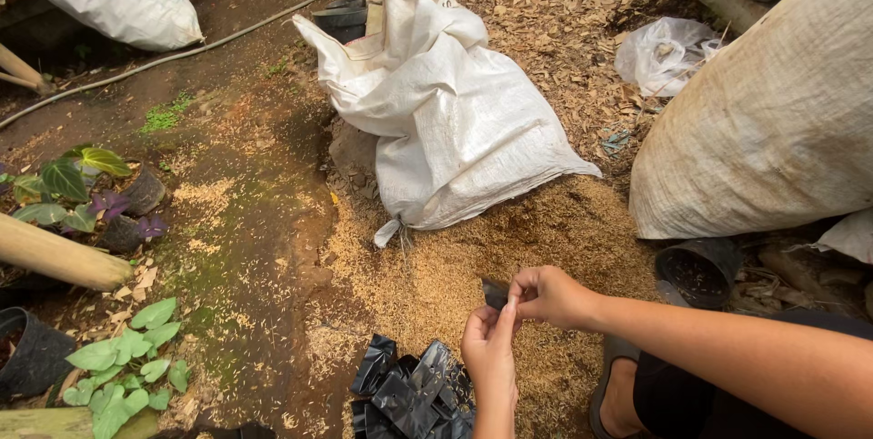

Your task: The person fills small black plastic nursery bags with a loose brown substrate from a large pile on the ground. They repeatedly scoop the material into each bag, press it down by hand, and place the filled bags in a growing cluster on the floor.

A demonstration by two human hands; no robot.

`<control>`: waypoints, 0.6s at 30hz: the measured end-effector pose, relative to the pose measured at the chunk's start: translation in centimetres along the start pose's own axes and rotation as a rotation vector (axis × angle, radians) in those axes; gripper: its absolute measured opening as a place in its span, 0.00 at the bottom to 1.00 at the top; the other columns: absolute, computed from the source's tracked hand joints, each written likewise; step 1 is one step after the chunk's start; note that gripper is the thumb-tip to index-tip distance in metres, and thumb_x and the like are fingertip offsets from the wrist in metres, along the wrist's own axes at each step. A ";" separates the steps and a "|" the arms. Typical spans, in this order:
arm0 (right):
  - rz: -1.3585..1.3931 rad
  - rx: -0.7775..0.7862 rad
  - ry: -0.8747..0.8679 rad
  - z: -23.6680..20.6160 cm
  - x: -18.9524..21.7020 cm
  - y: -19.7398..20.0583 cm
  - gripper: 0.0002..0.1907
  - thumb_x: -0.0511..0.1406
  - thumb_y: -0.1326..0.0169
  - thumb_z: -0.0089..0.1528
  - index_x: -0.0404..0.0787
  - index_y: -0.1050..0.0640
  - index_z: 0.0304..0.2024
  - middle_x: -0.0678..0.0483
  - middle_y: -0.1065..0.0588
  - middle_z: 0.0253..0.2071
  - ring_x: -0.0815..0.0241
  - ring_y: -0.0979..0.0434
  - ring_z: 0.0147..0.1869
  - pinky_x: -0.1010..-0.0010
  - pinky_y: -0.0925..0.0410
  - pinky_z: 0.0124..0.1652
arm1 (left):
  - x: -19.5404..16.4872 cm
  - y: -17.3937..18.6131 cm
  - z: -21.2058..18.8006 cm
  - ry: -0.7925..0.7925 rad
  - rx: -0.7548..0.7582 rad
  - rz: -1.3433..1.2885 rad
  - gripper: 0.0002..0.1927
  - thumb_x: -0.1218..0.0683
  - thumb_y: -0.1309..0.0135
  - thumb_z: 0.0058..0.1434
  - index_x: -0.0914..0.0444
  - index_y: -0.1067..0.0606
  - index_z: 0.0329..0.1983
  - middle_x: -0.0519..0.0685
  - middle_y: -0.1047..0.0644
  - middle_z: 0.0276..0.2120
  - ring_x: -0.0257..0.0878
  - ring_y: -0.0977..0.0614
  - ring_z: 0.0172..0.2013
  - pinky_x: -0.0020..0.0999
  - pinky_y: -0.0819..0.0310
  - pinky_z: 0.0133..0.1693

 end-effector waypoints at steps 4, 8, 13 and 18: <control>0.031 0.031 -0.060 -0.8 0.1 -0.1 0.11 0.30 0.32 0.54 0.38 0.24 0.26 0.56 0.21 0.26 0.68 0.19 0.32 0.76 0.27 0.33 | 1.1 0.5 -0.1 0.037 -0.009 0.020 0.07 0.57 0.41 0.62 0.68 0.21 0.36 0.48 0.18 0.31 0.33 0.18 0.33 0.27 0.21 0.38; 0.047 0.091 -0.043 -1.6 0.8 -0.7 0.15 0.29 0.28 0.51 0.39 0.26 0.24 0.55 0.22 0.24 0.66 0.23 0.28 0.75 0.31 0.29 | 2.3 1.4 0.4 0.090 0.056 0.063 0.09 0.56 0.42 0.65 0.68 0.20 0.34 0.48 0.21 0.27 0.32 0.22 0.28 0.26 0.27 0.33; 0.326 0.247 -0.199 -1.7 -0.1 -2.2 0.15 0.30 0.30 0.53 0.39 0.26 0.24 0.54 0.20 0.25 0.66 0.23 0.29 0.76 0.31 0.29 | 1.7 3.0 1.0 -0.050 0.210 0.152 0.09 0.56 0.43 0.66 0.68 0.21 0.34 0.47 0.21 0.26 0.31 0.23 0.27 0.25 0.29 0.31; 0.481 0.152 -0.202 -0.5 -0.4 -0.9 0.12 0.32 0.34 0.58 0.42 0.27 0.27 0.58 0.24 0.26 0.68 0.27 0.29 0.76 0.32 0.29 | 0.1 5.0 1.5 -0.102 0.187 0.232 0.09 0.57 0.44 0.66 0.67 0.24 0.32 0.48 0.19 0.27 0.32 0.23 0.26 0.23 0.29 0.29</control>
Point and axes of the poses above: each hand's wrist, its own z-axis towards the middle knuckle, its own y-axis out of the back of the hand, x = y × z, the point moved 8 cm from there along z, towards the middle knuckle
